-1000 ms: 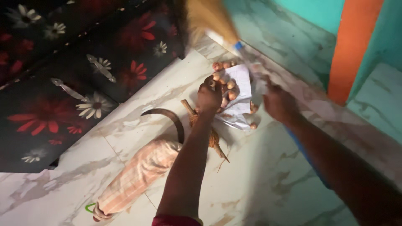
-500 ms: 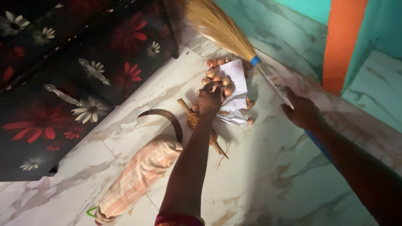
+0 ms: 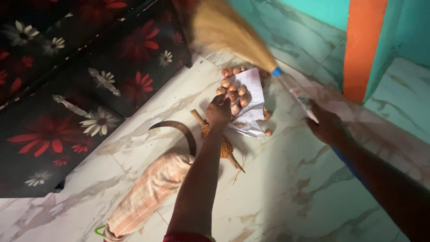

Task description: The person uses a sickle to cut open a small bag of onions, sweeps debris away with a broom, and then peels the onions by hand while sitting on the floor.

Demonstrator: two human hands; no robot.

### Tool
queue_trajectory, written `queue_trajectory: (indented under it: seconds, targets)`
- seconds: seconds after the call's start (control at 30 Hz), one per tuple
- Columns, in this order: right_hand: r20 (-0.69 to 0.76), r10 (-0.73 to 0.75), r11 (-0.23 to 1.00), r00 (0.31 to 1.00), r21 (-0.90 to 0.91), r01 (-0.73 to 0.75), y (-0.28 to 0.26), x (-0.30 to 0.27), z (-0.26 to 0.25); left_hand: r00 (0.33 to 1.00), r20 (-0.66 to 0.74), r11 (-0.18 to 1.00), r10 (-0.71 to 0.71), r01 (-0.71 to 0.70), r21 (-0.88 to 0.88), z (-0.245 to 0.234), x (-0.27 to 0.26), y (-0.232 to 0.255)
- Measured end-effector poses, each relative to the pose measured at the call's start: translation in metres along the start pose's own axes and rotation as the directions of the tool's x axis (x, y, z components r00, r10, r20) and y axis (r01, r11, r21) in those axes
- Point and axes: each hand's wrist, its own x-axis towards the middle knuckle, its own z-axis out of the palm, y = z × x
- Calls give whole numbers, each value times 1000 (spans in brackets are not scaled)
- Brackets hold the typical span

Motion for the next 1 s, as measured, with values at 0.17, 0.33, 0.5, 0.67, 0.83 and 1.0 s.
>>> queue_trajectory:
  seconds: [0.17, 0.33, 0.5, 0.67, 0.83, 1.0]
  targets:
    - [-66, 17, 1000, 998, 2, -17, 46, 1, 59, 999, -36, 1000, 22, -22, -5, -10, 8, -10]
    - [128, 50, 998, 990, 22, -53, 15, 13, 62, 999, -44, 1000, 1, -1, -16, -2, 8, -9]
    - [125, 187, 982, 974, -59, -180, -17, 33, 8, 992, -3, 991, 125, -125, 55, -9, 10, 23]
    - [46, 215, 972, 976, 92, -218, -21, 71, 35, 972, 137, 931, 192, -224, 288, -13, 33, 58]
    - [180, 99, 995, 979, -52, -91, -14, 64, 50, 950, 230, 927, 213, -271, 259, -7, 26, 73]
    - [125, 210, 974, 970, -118, -195, -6, 53, 46, 929, 308, 939, 204, -275, 208, -13, 16, 54]
